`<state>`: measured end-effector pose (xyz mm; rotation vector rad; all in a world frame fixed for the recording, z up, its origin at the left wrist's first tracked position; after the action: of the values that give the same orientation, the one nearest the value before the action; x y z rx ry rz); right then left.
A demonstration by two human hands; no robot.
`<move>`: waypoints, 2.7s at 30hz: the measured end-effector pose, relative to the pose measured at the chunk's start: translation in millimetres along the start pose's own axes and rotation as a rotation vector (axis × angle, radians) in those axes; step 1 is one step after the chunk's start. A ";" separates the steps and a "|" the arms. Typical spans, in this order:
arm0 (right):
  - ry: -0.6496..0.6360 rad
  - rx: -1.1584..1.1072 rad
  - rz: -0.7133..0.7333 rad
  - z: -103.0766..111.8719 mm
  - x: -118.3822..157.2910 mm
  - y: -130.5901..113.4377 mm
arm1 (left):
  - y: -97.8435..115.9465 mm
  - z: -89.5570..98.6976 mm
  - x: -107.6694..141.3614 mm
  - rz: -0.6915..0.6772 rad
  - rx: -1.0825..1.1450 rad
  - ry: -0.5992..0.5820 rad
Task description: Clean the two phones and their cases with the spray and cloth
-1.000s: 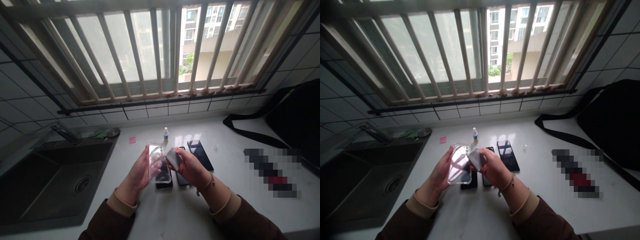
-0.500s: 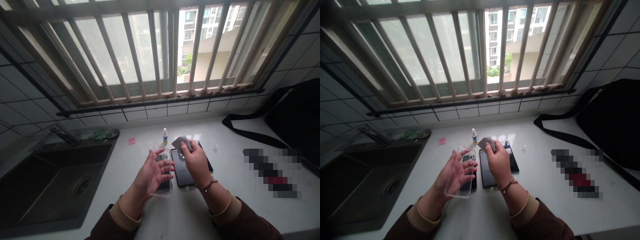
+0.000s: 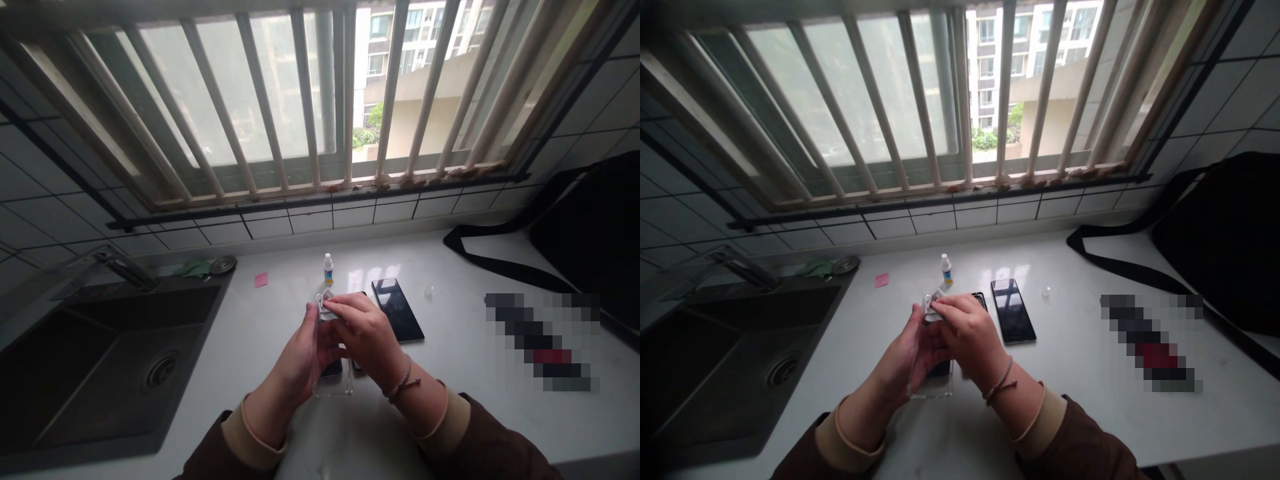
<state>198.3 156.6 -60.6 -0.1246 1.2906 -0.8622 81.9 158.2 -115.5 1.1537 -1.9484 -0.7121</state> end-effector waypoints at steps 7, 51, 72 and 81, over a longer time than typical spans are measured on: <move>-0.007 -0.043 0.075 -1.2 -0.7 -9.5 | -0.9 7.4 -2.7 0.031 -0.076 -0.038; 0.144 -0.302 -0.735 14.1 8.3 61.2 | 28.1 20.7 -3.9 0.074 0.069 0.162; -0.365 -0.291 0.191 -29.9 16.6 -30.9 | 28.7 35.9 -9.8 -0.005 0.080 0.253; -0.529 -0.451 -0.088 -28.3 16.4 -26.9 | 35.3 40.8 -11.8 -0.057 0.091 0.309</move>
<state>160.8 138.3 -68.1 -0.7230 0.9591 -0.5438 35.3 187.8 -115.4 1.2953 -1.7074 -0.4461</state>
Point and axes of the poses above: each hand's wrist, its own x-axis away from the middle knuckle, its own z-axis out of the back of the hand, y = z × x, the point moved 7 cm from there along -x, towards the middle knuckle, and after that the axes turned 7 degrees about y, right-handed, at the moved point
